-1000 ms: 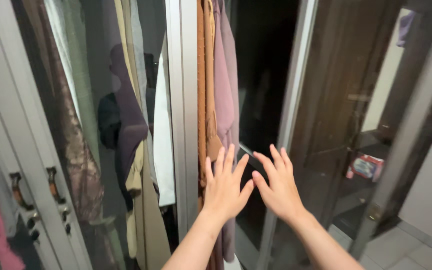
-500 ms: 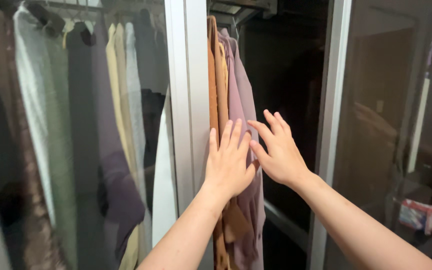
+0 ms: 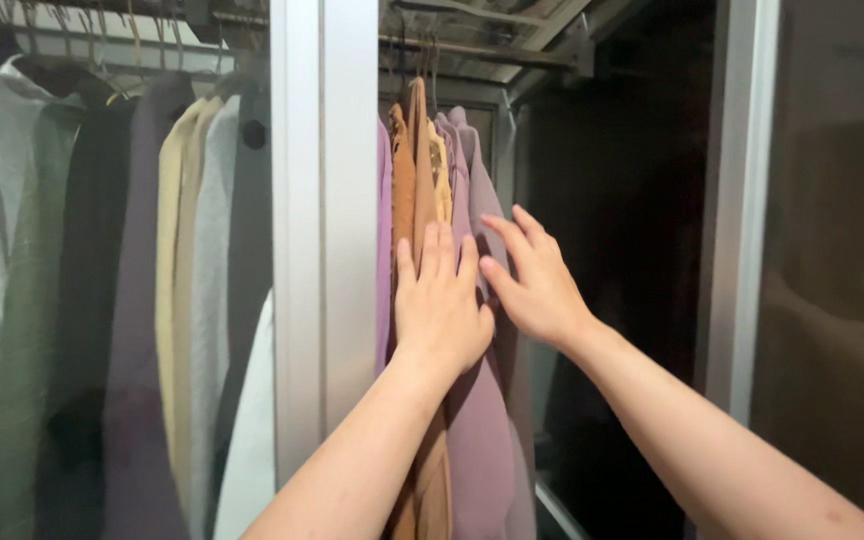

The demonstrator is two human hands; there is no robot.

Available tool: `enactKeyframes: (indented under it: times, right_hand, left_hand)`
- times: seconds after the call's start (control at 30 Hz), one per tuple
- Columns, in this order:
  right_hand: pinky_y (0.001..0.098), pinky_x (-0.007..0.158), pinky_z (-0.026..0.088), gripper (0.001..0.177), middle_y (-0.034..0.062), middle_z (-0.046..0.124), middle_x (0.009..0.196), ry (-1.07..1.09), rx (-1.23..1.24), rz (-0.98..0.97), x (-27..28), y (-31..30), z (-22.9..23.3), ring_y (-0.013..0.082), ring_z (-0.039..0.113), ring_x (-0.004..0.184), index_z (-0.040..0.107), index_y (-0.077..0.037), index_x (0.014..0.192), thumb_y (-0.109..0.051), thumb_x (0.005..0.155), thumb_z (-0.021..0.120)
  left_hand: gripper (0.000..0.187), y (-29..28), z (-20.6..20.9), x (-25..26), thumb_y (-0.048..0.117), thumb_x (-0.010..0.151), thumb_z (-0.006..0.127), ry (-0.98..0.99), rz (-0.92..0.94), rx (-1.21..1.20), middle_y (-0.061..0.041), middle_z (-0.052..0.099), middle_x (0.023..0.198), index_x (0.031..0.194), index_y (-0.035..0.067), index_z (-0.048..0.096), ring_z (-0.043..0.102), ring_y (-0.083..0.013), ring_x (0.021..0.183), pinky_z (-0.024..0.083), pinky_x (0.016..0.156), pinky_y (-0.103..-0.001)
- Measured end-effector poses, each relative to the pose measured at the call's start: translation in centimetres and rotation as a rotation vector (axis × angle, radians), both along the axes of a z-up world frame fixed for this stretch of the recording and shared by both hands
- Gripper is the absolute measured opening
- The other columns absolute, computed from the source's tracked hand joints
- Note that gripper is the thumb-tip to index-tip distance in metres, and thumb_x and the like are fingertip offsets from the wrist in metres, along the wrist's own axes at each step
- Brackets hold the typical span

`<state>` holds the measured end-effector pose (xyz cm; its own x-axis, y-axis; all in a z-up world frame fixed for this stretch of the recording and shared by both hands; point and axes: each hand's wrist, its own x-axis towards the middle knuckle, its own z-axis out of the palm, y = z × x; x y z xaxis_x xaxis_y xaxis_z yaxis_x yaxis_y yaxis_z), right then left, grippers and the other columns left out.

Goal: The person opens a wardrobe and removes several garments on hangers one by one, placing them on a bed. The items include a striped shirt, a black top, a gray striped top, a brown striped top, a silver dress, and a brown shirt. The person returns to the wardrobe after each removal to select the next item.

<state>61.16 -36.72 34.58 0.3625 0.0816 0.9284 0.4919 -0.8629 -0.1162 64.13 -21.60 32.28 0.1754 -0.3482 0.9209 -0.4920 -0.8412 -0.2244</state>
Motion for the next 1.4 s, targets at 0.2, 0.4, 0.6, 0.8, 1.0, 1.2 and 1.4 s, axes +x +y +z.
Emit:
enactKeyframes:
  times: [0.2, 0.4, 0.6, 0.8, 1.0, 1.2, 1.4]
  right_hand:
    - [0.0409, 0.116, 0.038, 0.049, 0.0216, 0.047, 0.153, -0.137, -0.02, 0.172, 5.4, -1.5, 4.6, 0.0372, 0.044, 0.144, 0.054, -0.013, 0.144, -0.025, 0.097, 0.061]
    - [0.0356, 0.104, 0.047, 0.046, 0.0182, 0.06, 0.139, -0.091, 0.12, 0.395, 9.0, -1.2, 9.3, 0.0297, 0.058, 0.132, 0.053, -0.012, 0.14, -0.027, 0.097, 0.063]
    - [0.0334, 0.098, 0.051, 0.05, 0.0182, 0.068, 0.129, 0.077, 0.28, 0.503, 10.4, 0.1, 13.5, 0.0281, 0.066, 0.119, 0.052, -0.016, 0.142, -0.028, 0.095, 0.062]
    - [0.0352, 0.104, 0.048, 0.074, 0.014, 0.065, 0.138, 0.091, 0.189, 0.086, 12.4, -0.6, 15.9, 0.0273, 0.063, 0.127, 0.051, -0.015, 0.146, -0.038, 0.081, 0.078]
    - [0.0401, 0.097, 0.054, 0.072, 0.02, 0.071, 0.123, 0.289, 0.186, -0.296, 13.5, -2.2, 18.3, 0.0327, 0.07, 0.115, 0.068, -0.002, 0.125, -0.04, 0.067, 0.089]
    - [0.0493, 0.086, 0.057, 0.04, 0.0196, 0.076, 0.106, 0.517, 0.366, -0.127, 15.8, -3.2, 19.8, 0.033, 0.074, 0.099, 0.077, 0.005, 0.101, -0.024, 0.075, 0.086]
    - [0.0478, 0.077, 0.056, 0.019, 0.0228, 0.075, 0.101, 0.531, 0.657, 0.363, 18.8, -3.3, 18.3, 0.0359, 0.073, 0.089, 0.076, 0.008, 0.099, -0.007, 0.088, 0.07]
  left_hand:
    - [0.078, -2.3, 4.8, 2.6, 0.043, 0.086, 0.061, 0.012, 0.109, -0.084, -0.029, 0.035, 0.155, 0.15, 0.004, 0.039, 0.025, -0.0394, 0.149, 0.01, 0.119, -0.062]
    - [0.095, -1.9, 8.4, 2.9, 0.04, 0.079, 0.068, 0.017, 0.068, -0.209, -0.026, 0.047, 0.145, 0.158, 0.006, 0.027, 0.044, -0.0401, 0.135, 0.01, 0.114, -0.068]
    - [0.075, -2.7, 9.7, 2.5, 0.036, 0.083, 0.063, 0.159, -0.156, -0.31, -0.015, 0.067, 0.124, 0.146, 0.001, 0.04, 0.059, -0.033, 0.124, 0.006, 0.118, -0.071]
    - [0.065, -4.4, 7.4, 3.6, 0.027, 0.089, 0.057, -0.083, -0.226, -0.328, -0.02, 0.067, 0.122, 0.143, -0.007, 0.043, 0.065, -0.0356, 0.107, 0.006, 0.115, -0.072]
    - [0.048, -5.5, 7.2, 4.5, 0.028, 0.093, 0.054, 0.157, -0.234, -0.269, -0.013, 0.067, 0.116, 0.136, 0.005, 0.051, 0.065, -0.0337, 0.11, 0.001, 0.12, -0.073]
    - [0.059, -6.1, 7.2, 4.7, 0.032, 0.086, 0.061, 0.146, -0.176, -0.237, -0.019, 0.061, 0.121, 0.138, 0.009, 0.047, 0.056, -0.0354, 0.124, -0.003, 0.118, -0.074]
    - [0.078, -6.2, 7.2, 5.1, 0.035, 0.077, 0.068, 0.183, -0.143, -0.237, -0.022, 0.054, 0.134, 0.145, 0.007, 0.041, 0.049, -0.0355, 0.132, -0.003, 0.12, -0.067]
